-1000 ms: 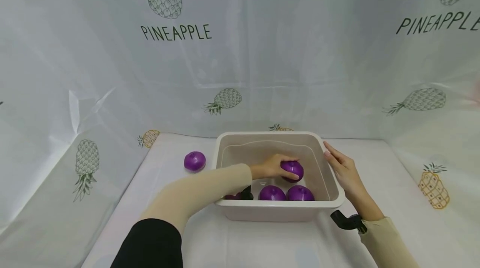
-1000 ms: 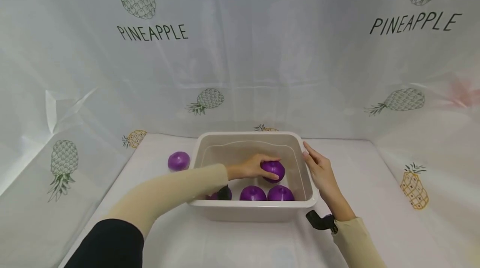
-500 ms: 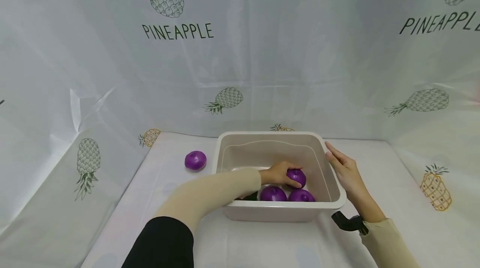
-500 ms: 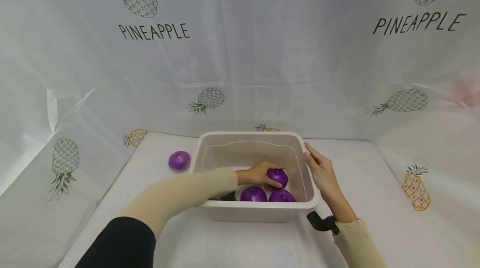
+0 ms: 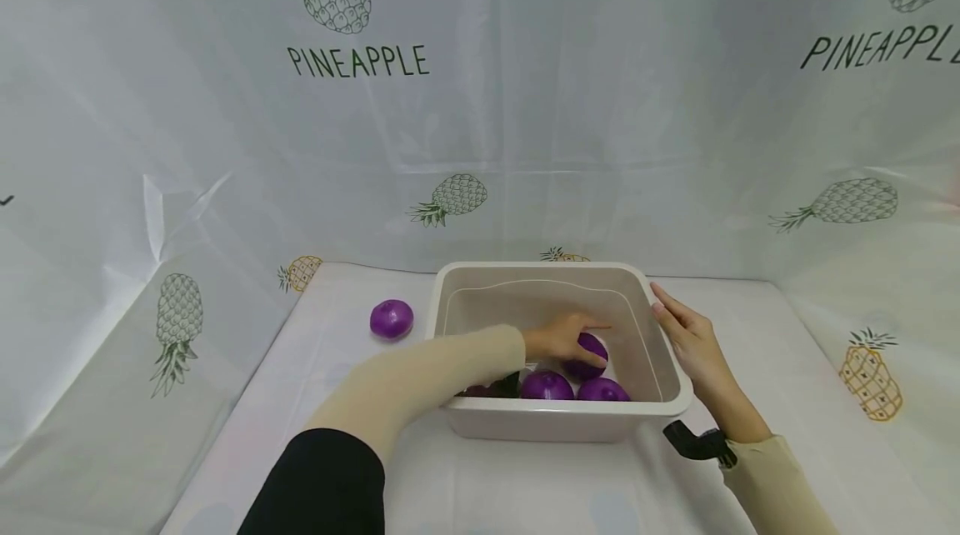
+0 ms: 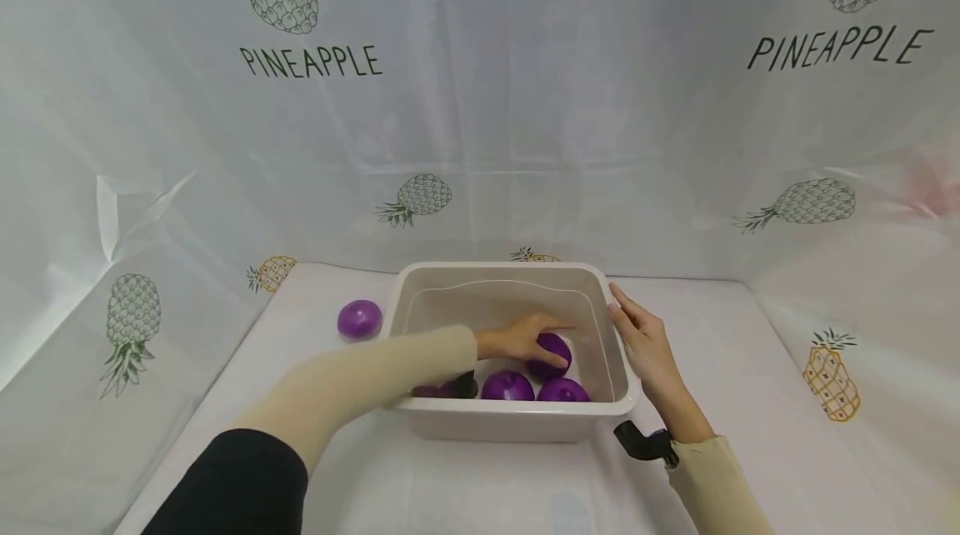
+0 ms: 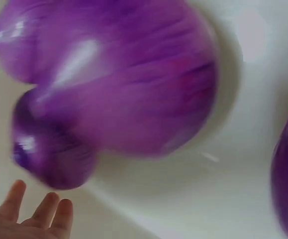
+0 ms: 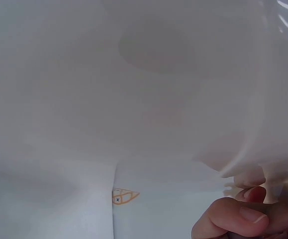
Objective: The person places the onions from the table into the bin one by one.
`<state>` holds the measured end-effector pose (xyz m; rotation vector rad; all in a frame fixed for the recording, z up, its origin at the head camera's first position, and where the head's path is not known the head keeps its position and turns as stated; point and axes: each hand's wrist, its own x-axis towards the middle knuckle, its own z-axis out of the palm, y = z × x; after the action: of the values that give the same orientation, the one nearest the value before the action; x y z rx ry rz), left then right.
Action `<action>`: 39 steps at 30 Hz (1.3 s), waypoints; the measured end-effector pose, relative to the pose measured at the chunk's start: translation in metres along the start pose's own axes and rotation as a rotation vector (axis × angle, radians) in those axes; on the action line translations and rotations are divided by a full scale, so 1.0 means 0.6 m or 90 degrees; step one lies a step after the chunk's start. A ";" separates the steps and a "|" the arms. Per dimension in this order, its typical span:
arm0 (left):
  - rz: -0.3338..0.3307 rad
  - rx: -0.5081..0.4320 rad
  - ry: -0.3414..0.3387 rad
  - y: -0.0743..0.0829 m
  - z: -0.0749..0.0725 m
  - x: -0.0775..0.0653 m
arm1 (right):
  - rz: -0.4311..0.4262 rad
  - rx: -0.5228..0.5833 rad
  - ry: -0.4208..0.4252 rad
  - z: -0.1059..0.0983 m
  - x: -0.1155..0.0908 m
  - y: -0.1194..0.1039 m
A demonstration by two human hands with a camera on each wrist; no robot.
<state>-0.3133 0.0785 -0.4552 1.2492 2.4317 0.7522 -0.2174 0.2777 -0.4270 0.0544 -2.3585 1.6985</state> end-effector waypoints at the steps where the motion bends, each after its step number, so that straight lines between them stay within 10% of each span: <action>1: 0.012 0.010 0.002 0.004 -0.008 0.000 | 0.001 -0.001 -0.001 0.000 0.000 0.000; 11: 0.012 -0.091 -0.052 0.041 -0.117 -0.028 | 0.004 -0.014 -0.002 0.001 0.000 0.000; 21: 0.015 -0.064 0.068 0.052 -0.213 -0.082 | 0.006 -0.007 0.001 0.001 -0.004 0.001; 39: -0.046 -0.120 0.232 -0.099 -0.299 -0.229 | 0.009 -0.033 -0.004 0.002 -0.005 -0.004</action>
<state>-0.3606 -0.1187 -0.3390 1.0203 2.5889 1.2485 -0.2141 0.2755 -0.4260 0.0339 -2.4122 1.6450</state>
